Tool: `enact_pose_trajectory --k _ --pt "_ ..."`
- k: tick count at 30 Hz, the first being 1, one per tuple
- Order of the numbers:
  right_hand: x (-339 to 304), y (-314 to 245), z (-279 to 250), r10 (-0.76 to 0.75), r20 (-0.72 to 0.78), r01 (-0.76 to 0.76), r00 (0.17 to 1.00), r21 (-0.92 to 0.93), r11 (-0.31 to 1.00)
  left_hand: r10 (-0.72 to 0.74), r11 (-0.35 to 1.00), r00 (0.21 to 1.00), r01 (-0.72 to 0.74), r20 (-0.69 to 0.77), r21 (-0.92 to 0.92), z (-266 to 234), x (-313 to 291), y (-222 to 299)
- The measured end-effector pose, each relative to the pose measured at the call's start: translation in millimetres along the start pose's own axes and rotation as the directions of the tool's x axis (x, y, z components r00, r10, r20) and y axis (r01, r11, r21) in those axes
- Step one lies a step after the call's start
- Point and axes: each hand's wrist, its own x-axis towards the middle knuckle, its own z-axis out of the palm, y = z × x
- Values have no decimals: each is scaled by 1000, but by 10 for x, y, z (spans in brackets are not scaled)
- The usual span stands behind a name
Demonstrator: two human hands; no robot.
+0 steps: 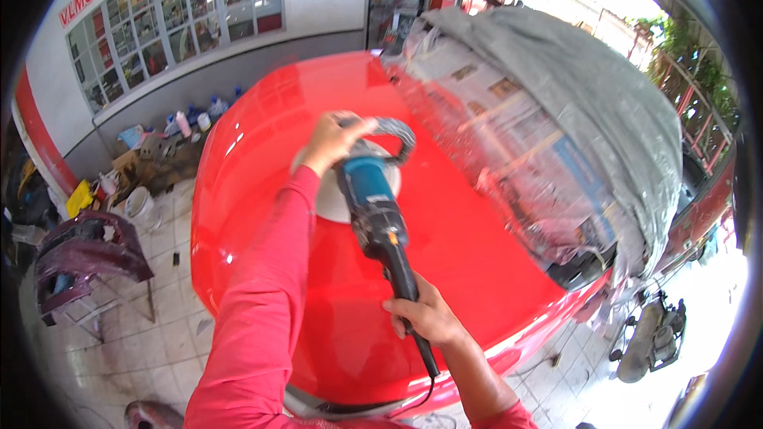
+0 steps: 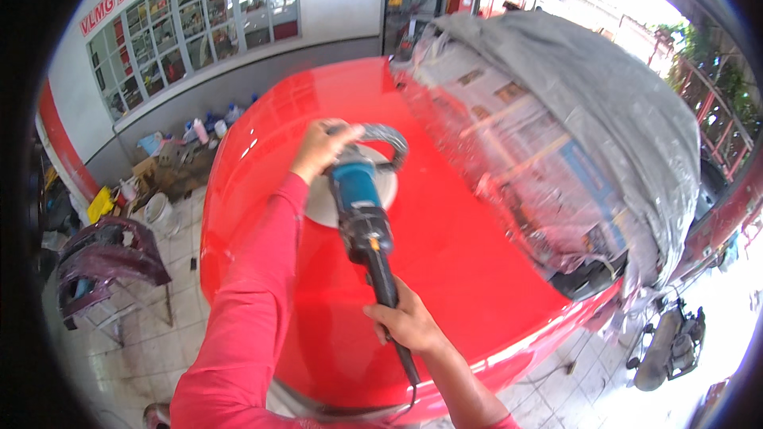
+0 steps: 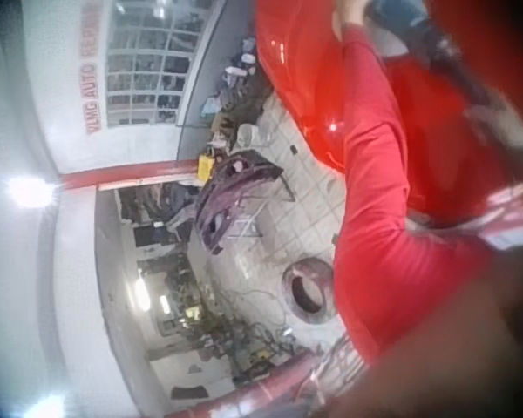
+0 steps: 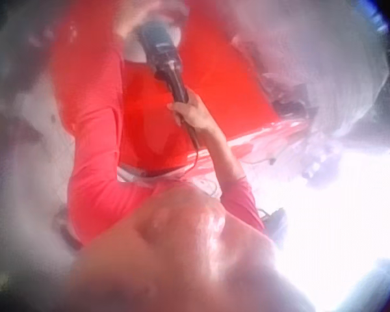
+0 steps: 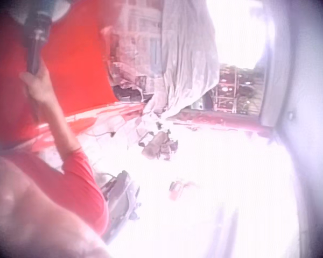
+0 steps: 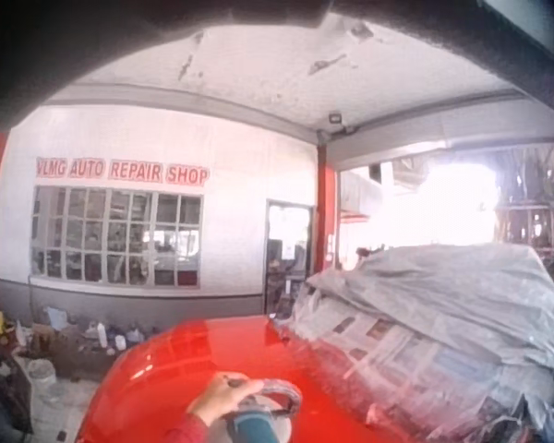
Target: The person uses a rotary polisher with a white pad to polish the hood of a red car. The person moves the polisher across the hood surface in overlapping passes, covering the central and side areas of the hood.
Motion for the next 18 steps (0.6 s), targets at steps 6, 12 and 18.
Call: enact_pose_trajectory --k 6,12,18 --pt "-248 -16 -846 34 -268 -21 963 51 998 141 987 977 -127 160 -95 1581 727 -351" --pt "-168 -19 -971 24 -291 -1 957 79 997 110 994 982 -112 156 1 1690 822 -305" --pt "147 70 -399 72 -206 -62 976 51 997 78 997 993 -77 91 -14 742 588 -352"
